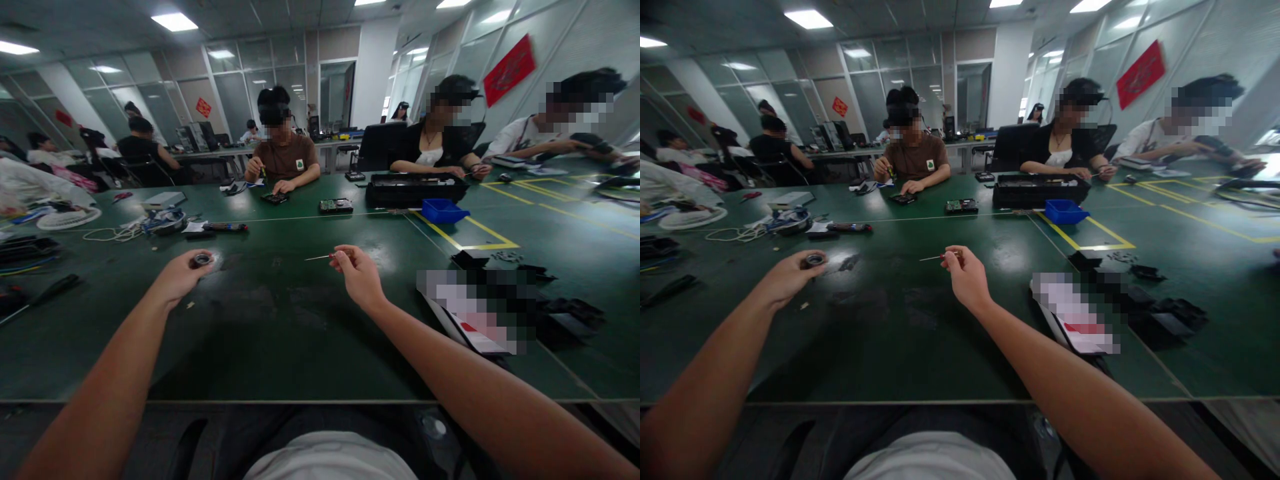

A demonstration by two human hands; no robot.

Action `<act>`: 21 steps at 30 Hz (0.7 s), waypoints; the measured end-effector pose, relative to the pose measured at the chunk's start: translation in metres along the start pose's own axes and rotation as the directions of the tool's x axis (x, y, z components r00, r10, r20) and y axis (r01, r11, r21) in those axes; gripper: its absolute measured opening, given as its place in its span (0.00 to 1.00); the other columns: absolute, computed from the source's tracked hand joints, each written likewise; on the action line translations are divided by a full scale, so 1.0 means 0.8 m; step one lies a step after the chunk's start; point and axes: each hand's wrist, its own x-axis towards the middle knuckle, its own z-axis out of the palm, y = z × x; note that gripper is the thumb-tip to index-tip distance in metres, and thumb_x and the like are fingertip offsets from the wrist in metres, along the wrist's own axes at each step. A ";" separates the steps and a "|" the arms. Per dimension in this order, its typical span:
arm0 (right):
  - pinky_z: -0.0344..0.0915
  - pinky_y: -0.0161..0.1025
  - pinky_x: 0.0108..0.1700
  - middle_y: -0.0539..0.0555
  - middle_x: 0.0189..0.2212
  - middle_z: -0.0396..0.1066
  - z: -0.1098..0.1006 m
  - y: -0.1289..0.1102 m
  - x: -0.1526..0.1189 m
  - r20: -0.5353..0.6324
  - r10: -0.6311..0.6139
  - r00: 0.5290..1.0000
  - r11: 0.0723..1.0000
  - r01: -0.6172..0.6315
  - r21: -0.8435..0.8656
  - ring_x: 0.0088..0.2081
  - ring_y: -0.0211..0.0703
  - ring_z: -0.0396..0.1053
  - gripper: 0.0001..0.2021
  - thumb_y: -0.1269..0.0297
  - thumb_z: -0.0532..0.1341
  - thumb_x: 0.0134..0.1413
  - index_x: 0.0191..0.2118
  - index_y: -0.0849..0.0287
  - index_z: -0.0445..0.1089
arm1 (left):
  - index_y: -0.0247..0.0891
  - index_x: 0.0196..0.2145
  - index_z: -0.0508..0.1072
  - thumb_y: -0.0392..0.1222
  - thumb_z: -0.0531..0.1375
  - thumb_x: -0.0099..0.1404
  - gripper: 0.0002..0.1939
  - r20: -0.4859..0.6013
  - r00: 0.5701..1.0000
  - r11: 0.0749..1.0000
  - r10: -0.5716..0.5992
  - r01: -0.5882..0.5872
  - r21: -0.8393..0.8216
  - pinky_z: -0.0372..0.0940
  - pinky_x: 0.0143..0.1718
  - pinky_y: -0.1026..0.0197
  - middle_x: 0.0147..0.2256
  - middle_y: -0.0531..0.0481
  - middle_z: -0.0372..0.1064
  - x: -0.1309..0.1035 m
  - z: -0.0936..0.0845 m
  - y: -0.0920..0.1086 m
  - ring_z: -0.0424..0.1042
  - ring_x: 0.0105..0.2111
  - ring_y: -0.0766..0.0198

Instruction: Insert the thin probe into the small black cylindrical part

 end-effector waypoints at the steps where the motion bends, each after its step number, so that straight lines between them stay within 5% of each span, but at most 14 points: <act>1: 0.68 0.43 0.38 0.53 0.30 0.76 -0.001 -0.003 -0.001 0.012 -0.001 1.000 1.000 0.001 -0.019 0.33 0.43 0.73 0.14 0.53 0.58 0.61 0.42 0.57 0.72 | 0.38 0.47 0.75 0.44 0.66 0.56 0.21 0.061 0.997 0.999 0.047 -0.046 -0.014 0.65 0.43 0.54 0.41 0.44 0.76 -0.002 0.015 0.016 0.73 0.40 0.54; 6: 0.62 0.41 0.32 0.49 0.22 0.70 -0.005 -0.010 -0.003 0.041 0.004 0.999 0.990 0.002 -0.143 0.26 0.41 0.68 0.17 0.48 0.58 0.61 0.32 0.56 0.73 | 0.39 0.47 0.75 0.46 0.65 0.59 0.19 0.232 0.940 0.967 0.251 -0.236 -0.092 0.65 0.48 0.48 0.44 0.41 0.76 -0.013 0.098 0.081 0.74 0.44 0.50; 12: 0.65 0.41 0.35 0.50 0.25 0.72 -0.007 -0.006 -0.002 -0.031 -0.013 0.999 1.000 0.014 0.017 0.29 0.42 0.70 0.11 0.54 0.58 0.61 0.33 0.56 0.72 | 0.42 0.44 0.75 0.42 0.66 0.60 0.14 0.262 0.889 0.927 0.374 -0.365 -0.085 0.65 0.48 0.43 0.42 0.39 0.76 -0.038 0.187 0.122 0.74 0.43 0.47; 16: 0.69 0.44 0.40 0.53 0.31 0.75 -0.005 -0.007 -0.002 -0.073 -0.015 0.997 0.994 0.023 0.111 0.34 0.44 0.73 0.11 0.55 0.58 0.60 0.39 0.56 0.72 | 0.43 0.47 0.75 0.40 0.64 0.63 0.14 0.259 0.837 0.872 0.483 -0.488 -0.049 0.59 0.55 0.40 0.47 0.41 0.75 -0.051 0.207 0.119 0.72 0.49 0.46; 21: 0.70 0.45 0.40 0.54 0.31 0.76 -0.003 -0.007 -0.002 -0.029 -0.028 0.999 0.998 0.030 0.054 0.34 0.44 0.74 0.12 0.53 0.58 0.61 0.39 0.57 0.72 | 0.43 0.51 0.75 0.40 0.63 0.65 0.16 0.237 0.816 0.847 0.527 -0.528 -0.067 0.61 0.55 0.46 0.50 0.43 0.75 -0.058 0.201 0.108 0.71 0.50 0.50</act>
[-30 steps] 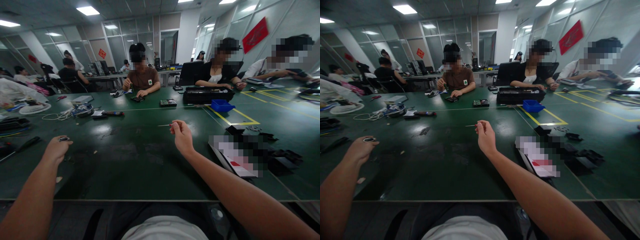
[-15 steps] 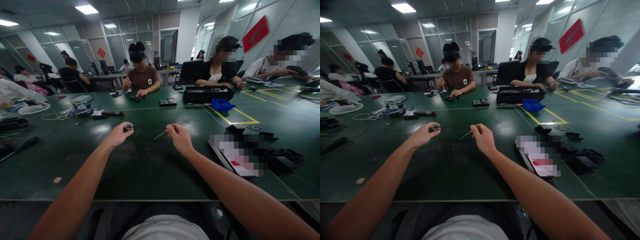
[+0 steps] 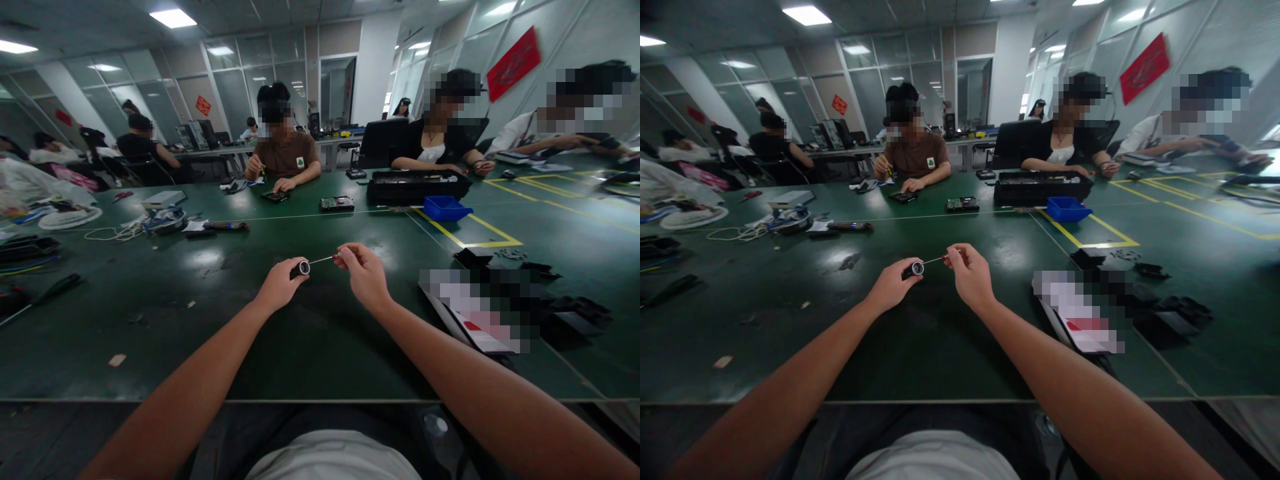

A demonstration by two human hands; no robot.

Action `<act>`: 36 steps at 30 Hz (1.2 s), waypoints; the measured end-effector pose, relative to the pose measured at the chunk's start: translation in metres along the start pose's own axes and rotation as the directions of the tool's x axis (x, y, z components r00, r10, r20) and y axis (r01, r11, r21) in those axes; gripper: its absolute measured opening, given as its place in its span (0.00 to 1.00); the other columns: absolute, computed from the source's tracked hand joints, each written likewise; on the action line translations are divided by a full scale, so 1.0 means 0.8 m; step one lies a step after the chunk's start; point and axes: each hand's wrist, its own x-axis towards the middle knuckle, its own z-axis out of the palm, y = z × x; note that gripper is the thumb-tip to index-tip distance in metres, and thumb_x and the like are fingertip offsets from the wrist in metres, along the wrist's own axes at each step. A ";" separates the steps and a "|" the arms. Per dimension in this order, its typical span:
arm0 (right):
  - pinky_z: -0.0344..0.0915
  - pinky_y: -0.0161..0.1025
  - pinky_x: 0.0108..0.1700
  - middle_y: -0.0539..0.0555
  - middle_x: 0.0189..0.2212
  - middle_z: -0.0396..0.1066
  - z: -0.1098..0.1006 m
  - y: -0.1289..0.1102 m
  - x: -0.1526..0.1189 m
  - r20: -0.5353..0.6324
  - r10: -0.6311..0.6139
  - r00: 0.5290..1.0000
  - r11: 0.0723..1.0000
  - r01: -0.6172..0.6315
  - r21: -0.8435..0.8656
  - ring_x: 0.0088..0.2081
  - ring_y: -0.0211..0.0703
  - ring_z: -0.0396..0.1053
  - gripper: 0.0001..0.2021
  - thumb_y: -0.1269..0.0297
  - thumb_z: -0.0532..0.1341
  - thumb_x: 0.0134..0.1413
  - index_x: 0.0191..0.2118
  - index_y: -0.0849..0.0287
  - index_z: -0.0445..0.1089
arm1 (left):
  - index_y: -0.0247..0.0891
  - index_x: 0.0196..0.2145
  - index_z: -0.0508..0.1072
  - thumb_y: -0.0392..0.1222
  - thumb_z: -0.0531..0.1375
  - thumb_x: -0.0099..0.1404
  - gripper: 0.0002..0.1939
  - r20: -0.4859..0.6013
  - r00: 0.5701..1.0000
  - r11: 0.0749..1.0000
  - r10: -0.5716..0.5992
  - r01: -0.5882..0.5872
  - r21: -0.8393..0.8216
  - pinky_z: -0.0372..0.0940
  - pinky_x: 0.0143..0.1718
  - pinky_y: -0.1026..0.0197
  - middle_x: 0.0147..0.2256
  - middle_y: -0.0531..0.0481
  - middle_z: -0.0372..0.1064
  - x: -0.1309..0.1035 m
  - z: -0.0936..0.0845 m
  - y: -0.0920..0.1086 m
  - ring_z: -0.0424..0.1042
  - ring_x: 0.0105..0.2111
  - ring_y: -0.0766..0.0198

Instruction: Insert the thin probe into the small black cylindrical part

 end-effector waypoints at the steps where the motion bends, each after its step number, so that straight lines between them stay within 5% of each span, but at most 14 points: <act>1: 0.70 0.44 0.40 0.54 0.31 0.76 0.000 0.001 0.000 0.010 0.001 1.000 1.000 -0.001 -0.008 0.34 0.44 0.74 0.13 0.53 0.58 0.60 0.39 0.57 0.72 | 0.43 0.52 0.75 0.39 0.63 0.65 0.16 -0.004 1.000 1.000 0.003 -0.003 -0.001 0.62 0.56 0.47 0.51 0.44 0.75 -0.001 -0.001 0.001 0.71 0.51 0.51; 10: 0.69 0.43 0.41 0.54 0.32 0.78 0.001 0.003 0.001 0.093 0.025 0.995 0.999 -0.021 -0.047 0.35 0.44 0.75 0.12 0.53 0.59 0.60 0.38 0.57 0.72 | 0.40 0.52 0.75 0.37 0.64 0.64 0.18 -0.018 1.000 1.000 -0.001 0.001 0.014 0.63 0.56 0.51 0.51 0.46 0.75 -0.003 -0.002 0.012 0.72 0.51 0.54; 17: 0.60 0.40 0.31 0.50 0.21 0.72 -0.006 -0.014 0.001 0.085 0.085 0.993 0.928 -0.048 -0.370 0.24 0.41 0.68 0.18 0.47 0.60 0.59 0.31 0.57 0.73 | 0.40 0.53 0.74 0.38 0.64 0.65 0.18 -0.061 0.998 0.999 -0.002 0.005 0.050 0.64 0.53 0.51 0.49 0.46 0.75 -0.004 -0.004 0.010 0.72 0.49 0.54; 22: 0.61 0.38 0.33 0.49 0.27 0.74 -0.005 -0.013 0.000 0.173 0.066 0.983 0.946 -0.006 -0.325 0.29 0.41 0.70 0.07 0.62 0.58 0.59 0.37 0.56 0.72 | 0.40 0.53 0.75 0.37 0.64 0.65 0.18 -0.048 0.999 0.996 0.008 -0.003 0.092 0.64 0.52 0.51 0.46 0.46 0.76 -0.003 -0.005 0.011 0.72 0.47 0.54; 28: 0.60 0.41 0.34 0.50 0.21 0.70 -0.004 -0.004 0.003 0.180 0.078 0.981 0.917 0.001 -0.400 0.26 0.43 0.69 0.21 0.50 0.50 0.66 0.34 0.56 0.74 | 0.41 0.54 0.75 0.38 0.64 0.65 0.19 -0.037 0.999 0.995 0.026 -0.022 0.101 0.63 0.52 0.50 0.47 0.46 0.75 -0.003 -0.005 0.009 0.71 0.48 0.53; 36: 0.62 0.41 0.35 0.50 0.29 0.71 -0.002 0.002 0.001 0.166 0.051 0.985 0.957 -0.001 -0.291 0.30 0.43 0.69 0.12 0.58 0.54 0.62 0.47 0.55 0.67 | 0.41 0.53 0.75 0.39 0.65 0.64 0.19 -0.025 0.999 0.994 0.024 -0.021 0.110 0.63 0.52 0.50 0.47 0.47 0.76 -0.003 -0.006 0.010 0.71 0.47 0.53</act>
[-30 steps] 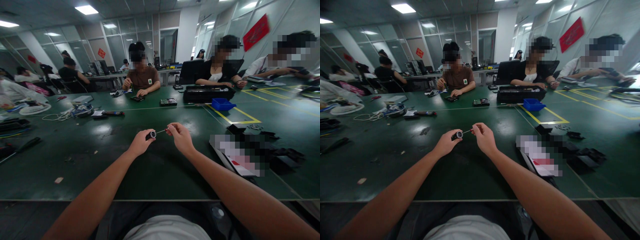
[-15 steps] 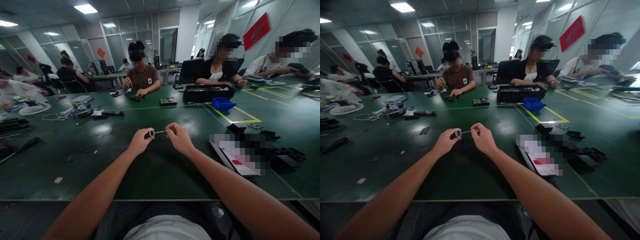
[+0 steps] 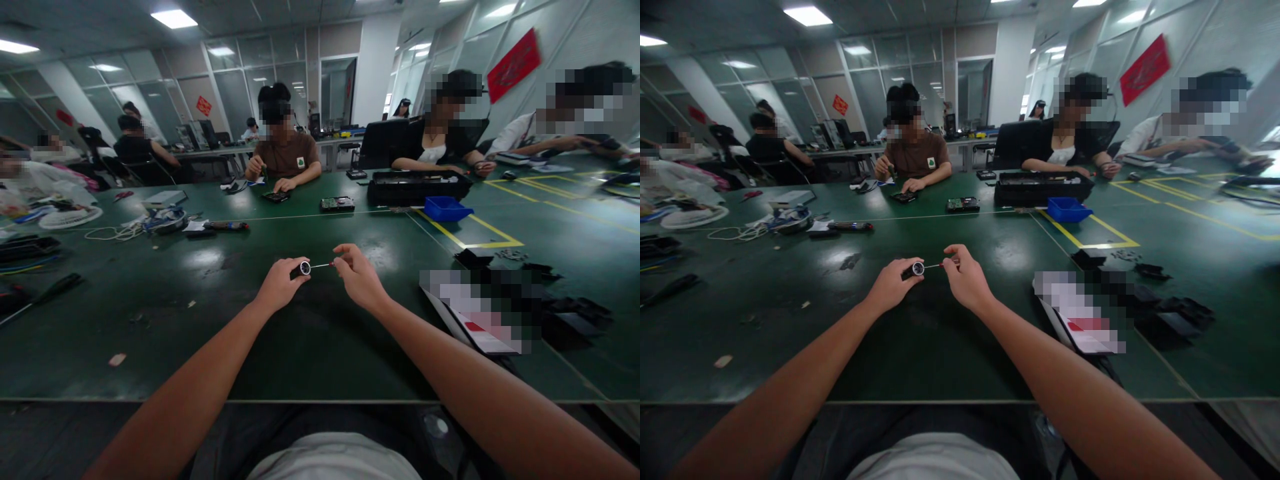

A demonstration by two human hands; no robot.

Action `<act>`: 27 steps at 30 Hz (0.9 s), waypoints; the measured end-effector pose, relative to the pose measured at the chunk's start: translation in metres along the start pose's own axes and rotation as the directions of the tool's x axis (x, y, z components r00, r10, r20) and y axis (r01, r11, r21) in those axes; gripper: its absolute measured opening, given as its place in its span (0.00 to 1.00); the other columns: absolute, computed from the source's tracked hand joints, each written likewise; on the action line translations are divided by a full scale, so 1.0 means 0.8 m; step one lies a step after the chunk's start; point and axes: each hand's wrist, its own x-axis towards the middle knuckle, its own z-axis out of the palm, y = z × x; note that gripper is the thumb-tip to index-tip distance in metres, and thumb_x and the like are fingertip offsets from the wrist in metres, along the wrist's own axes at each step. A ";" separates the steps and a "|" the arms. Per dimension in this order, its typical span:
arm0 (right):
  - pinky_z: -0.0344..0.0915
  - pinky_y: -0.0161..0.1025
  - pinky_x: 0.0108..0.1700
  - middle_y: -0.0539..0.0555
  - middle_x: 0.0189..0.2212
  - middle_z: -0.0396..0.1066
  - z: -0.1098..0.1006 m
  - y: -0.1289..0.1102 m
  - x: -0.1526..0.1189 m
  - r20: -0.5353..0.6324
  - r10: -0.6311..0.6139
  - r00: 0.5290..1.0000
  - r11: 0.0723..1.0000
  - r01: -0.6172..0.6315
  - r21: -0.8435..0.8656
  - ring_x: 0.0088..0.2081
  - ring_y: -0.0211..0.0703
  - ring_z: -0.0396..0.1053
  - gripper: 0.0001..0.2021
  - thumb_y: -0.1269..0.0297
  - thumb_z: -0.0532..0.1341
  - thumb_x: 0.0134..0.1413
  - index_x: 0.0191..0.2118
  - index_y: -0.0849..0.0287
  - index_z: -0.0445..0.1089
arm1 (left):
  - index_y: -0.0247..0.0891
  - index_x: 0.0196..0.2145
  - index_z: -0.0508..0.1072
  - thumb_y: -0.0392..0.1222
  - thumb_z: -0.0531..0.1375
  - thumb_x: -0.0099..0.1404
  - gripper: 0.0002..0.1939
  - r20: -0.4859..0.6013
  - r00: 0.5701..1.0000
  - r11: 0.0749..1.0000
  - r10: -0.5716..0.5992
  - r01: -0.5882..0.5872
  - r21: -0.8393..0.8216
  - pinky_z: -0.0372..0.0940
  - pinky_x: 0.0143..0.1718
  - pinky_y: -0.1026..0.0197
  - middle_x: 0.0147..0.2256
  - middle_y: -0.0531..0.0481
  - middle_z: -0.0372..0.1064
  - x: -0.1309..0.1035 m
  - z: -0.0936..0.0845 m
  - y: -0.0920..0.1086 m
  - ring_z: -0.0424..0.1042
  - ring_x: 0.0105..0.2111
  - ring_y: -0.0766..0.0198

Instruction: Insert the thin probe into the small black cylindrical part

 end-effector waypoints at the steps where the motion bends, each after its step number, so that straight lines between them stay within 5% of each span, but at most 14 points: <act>1: 0.62 0.41 0.34 0.49 0.28 0.69 0.000 0.000 0.000 0.013 0.006 1.000 1.000 -0.006 0.004 0.30 0.43 0.68 0.11 0.58 0.53 0.63 0.46 0.54 0.67 | 0.41 0.53 0.75 0.39 0.64 0.64 0.19 -0.004 1.000 1.000 -0.003 0.003 0.004 0.63 0.52 0.50 0.47 0.47 0.76 0.000 0.000 0.000 0.71 0.47 0.53; 6: 0.62 0.41 0.33 0.49 0.28 0.69 0.001 0.004 0.001 0.005 0.053 0.999 0.998 -0.053 0.017 0.27 0.41 0.66 0.12 0.54 0.52 0.64 0.44 0.54 0.67 | 0.42 0.53 0.75 0.40 0.64 0.65 0.18 0.010 1.000 1.000 -0.011 0.011 0.018 0.63 0.51 0.50 0.45 0.47 0.76 0.000 -0.001 0.002 0.71 0.46 0.53; 10: 0.67 0.42 0.38 0.51 0.31 0.72 0.006 0.004 0.004 -0.052 0.079 0.995 0.975 -0.067 0.212 0.32 0.42 0.70 0.11 0.55 0.60 0.57 0.41 0.56 0.68 | 0.42 0.53 0.75 0.41 0.64 0.65 0.18 0.013 0.999 0.999 -0.032 0.031 0.032 0.63 0.51 0.50 0.44 0.47 0.76 0.000 0.001 0.004 0.71 0.44 0.53; 14: 0.71 0.45 0.40 0.53 0.29 0.72 0.008 0.009 0.011 0.008 0.294 0.956 0.801 -0.251 0.544 0.30 0.42 0.71 0.12 0.53 0.58 0.59 0.36 0.57 0.68 | 0.43 0.55 0.74 0.41 0.63 0.65 0.19 -0.017 1.000 1.000 0.021 -0.021 -0.005 0.62 0.52 0.50 0.48 0.47 0.75 0.000 0.000 0.006 0.70 0.48 0.53; 17: 0.74 0.48 0.38 0.52 0.22 0.67 0.006 0.019 0.017 0.089 0.435 0.896 0.679 -0.391 0.622 0.24 0.42 0.67 0.13 0.53 0.53 0.62 0.31 0.55 0.65 | 0.43 0.54 0.74 0.41 0.63 0.66 0.19 -0.034 0.997 0.998 0.067 -0.066 0.005 0.60 0.55 0.48 0.50 0.46 0.75 0.002 -0.002 0.007 0.69 0.50 0.53; 27: 0.69 0.37 0.31 0.51 0.29 0.69 0.004 0.015 0.013 -0.062 0.309 0.949 0.812 -0.230 0.537 0.29 0.39 0.68 0.13 0.50 0.58 0.58 0.36 0.56 0.66 | 0.43 0.53 0.75 0.39 0.64 0.65 0.18 0.011 1.000 0.996 0.021 -0.022 0.087 0.59 0.53 0.47 0.49 0.45 0.76 0.004 -0.002 0.004 0.71 0.49 0.52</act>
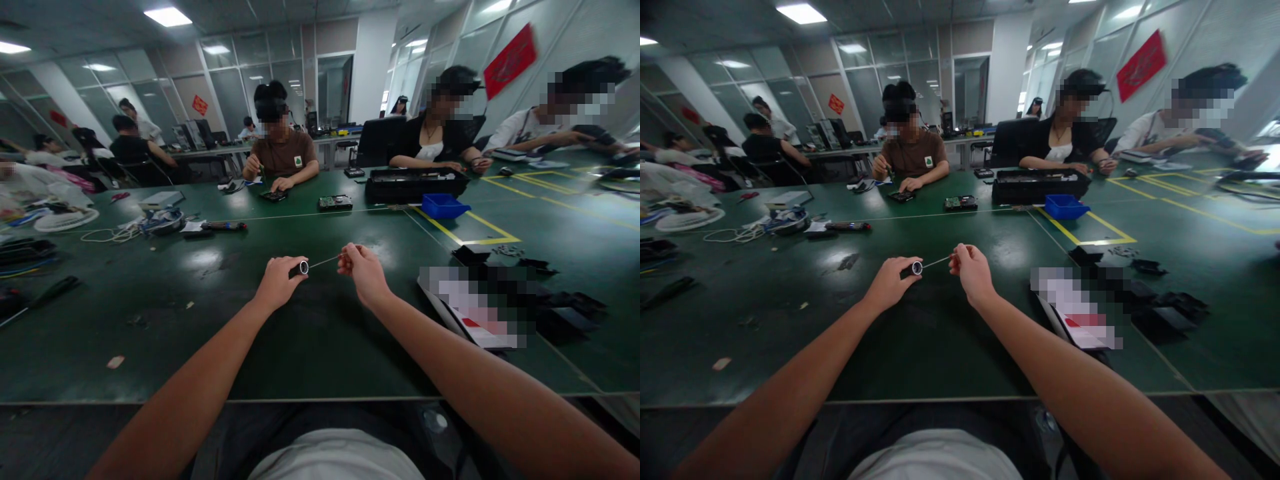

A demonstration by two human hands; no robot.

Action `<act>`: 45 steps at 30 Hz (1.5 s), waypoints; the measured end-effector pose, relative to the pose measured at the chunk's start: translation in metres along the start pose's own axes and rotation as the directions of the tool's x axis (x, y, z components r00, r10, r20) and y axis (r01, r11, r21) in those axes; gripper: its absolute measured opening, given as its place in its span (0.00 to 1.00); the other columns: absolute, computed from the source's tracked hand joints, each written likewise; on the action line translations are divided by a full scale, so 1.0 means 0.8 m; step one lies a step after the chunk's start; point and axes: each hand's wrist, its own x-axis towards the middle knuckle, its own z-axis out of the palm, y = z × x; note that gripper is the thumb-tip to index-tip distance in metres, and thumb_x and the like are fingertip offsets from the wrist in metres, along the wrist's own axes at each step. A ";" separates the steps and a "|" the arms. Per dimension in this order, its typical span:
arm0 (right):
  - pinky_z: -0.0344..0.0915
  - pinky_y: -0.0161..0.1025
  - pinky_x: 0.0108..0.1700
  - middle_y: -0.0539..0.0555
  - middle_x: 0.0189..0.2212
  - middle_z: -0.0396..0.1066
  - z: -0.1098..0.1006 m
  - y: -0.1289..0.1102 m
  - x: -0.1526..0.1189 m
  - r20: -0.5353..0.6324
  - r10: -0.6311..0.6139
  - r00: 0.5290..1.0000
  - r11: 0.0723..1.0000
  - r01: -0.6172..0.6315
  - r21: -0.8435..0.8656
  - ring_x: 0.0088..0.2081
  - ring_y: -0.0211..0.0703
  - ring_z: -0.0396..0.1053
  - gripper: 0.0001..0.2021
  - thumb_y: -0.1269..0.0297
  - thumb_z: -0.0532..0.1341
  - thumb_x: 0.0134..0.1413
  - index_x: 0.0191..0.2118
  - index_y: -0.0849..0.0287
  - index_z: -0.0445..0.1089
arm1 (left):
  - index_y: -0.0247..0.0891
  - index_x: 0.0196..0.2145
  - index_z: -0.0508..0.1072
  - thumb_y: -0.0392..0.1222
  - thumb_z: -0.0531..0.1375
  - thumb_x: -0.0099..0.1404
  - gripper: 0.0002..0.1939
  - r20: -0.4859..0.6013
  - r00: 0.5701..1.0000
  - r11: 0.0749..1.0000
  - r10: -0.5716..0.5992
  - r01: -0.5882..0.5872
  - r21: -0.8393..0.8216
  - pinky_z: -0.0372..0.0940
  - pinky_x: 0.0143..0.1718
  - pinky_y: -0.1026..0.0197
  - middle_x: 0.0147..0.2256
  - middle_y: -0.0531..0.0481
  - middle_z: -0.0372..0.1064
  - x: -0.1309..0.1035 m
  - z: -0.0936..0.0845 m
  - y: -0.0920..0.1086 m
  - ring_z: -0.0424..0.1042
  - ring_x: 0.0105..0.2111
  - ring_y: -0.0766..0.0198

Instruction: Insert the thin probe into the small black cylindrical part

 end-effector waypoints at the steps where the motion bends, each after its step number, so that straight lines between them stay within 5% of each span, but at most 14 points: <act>1: 0.68 0.37 0.31 0.51 0.29 0.69 0.001 0.000 -0.001 0.008 -0.016 1.000 1.000 0.016 -0.006 0.29 0.38 0.68 0.13 0.50 0.59 0.58 0.36 0.56 0.66 | 0.43 0.53 0.75 0.39 0.64 0.65 0.18 0.002 1.000 1.000 0.006 -0.006 0.002 0.59 0.54 0.47 0.49 0.45 0.76 0.000 0.000 0.000 0.71 0.49 0.52; 13: 0.66 0.39 0.35 0.50 0.27 0.72 0.002 -0.001 -0.010 0.132 -0.207 0.969 0.934 0.236 -0.269 0.29 0.40 0.70 0.14 0.51 0.55 0.63 0.39 0.57 0.67 | 0.44 0.53 0.75 0.39 0.64 0.65 0.18 0.003 0.999 0.999 0.033 -0.033 -0.013 0.56 0.57 0.45 0.50 0.46 0.75 -0.002 0.002 0.002 0.69 0.51 0.52; 25: 0.69 0.41 0.39 0.53 0.30 0.75 0.004 -0.015 -0.017 0.144 -0.246 0.959 0.920 0.277 -0.278 0.32 0.42 0.74 0.13 0.53 0.56 0.63 0.39 0.57 0.68 | 0.43 0.53 0.75 0.42 0.65 0.64 0.19 -0.004 0.999 0.999 0.037 -0.037 -0.027 0.58 0.55 0.46 0.47 0.46 0.76 -0.002 -0.001 0.004 0.70 0.48 0.52; 31: 0.65 0.41 0.35 0.51 0.23 0.73 0.001 -0.024 -0.018 0.099 -0.225 0.969 0.856 0.245 -0.454 0.27 0.42 0.71 0.17 0.48 0.60 0.59 0.32 0.58 0.73 | 0.44 0.54 0.75 0.44 0.64 0.65 0.19 -0.029 1.000 1.000 0.011 -0.012 -0.024 0.59 0.55 0.46 0.46 0.46 0.76 -0.003 -0.001 0.003 0.70 0.46 0.52; 36: 0.67 0.41 0.37 0.52 0.30 0.75 0.001 -0.018 -0.017 0.181 -0.242 0.953 0.888 0.293 -0.355 0.32 0.43 0.73 0.08 0.58 0.58 0.59 0.38 0.56 0.70 | 0.44 0.53 0.75 0.43 0.64 0.65 0.18 -0.030 0.999 1.000 0.015 -0.016 -0.026 0.59 0.54 0.47 0.47 0.47 0.76 -0.003 -0.001 0.001 0.70 0.46 0.52; 40: 0.63 0.42 0.33 0.49 0.21 0.68 0.001 -0.018 -0.018 0.161 -0.234 0.959 0.812 0.284 -0.509 0.26 0.44 0.69 0.16 0.51 0.53 0.64 0.34 0.55 0.71 | 0.43 0.54 0.75 0.42 0.64 0.65 0.19 -0.043 0.999 1.000 0.021 -0.021 -0.016 0.60 0.53 0.47 0.46 0.46 0.76 -0.003 -0.002 0.001 0.70 0.46 0.52; 45: 0.61 0.40 0.33 0.49 0.26 0.69 0.001 -0.015 -0.017 0.182 -0.276 0.944 0.804 0.331 -0.494 0.29 0.43 0.68 0.13 0.57 0.51 0.64 0.45 0.54 0.70 | 0.43 0.54 0.75 0.43 0.64 0.65 0.19 -0.026 1.000 1.000 0.017 -0.018 -0.019 0.58 0.55 0.45 0.47 0.46 0.76 -0.004 -0.001 0.000 0.70 0.47 0.52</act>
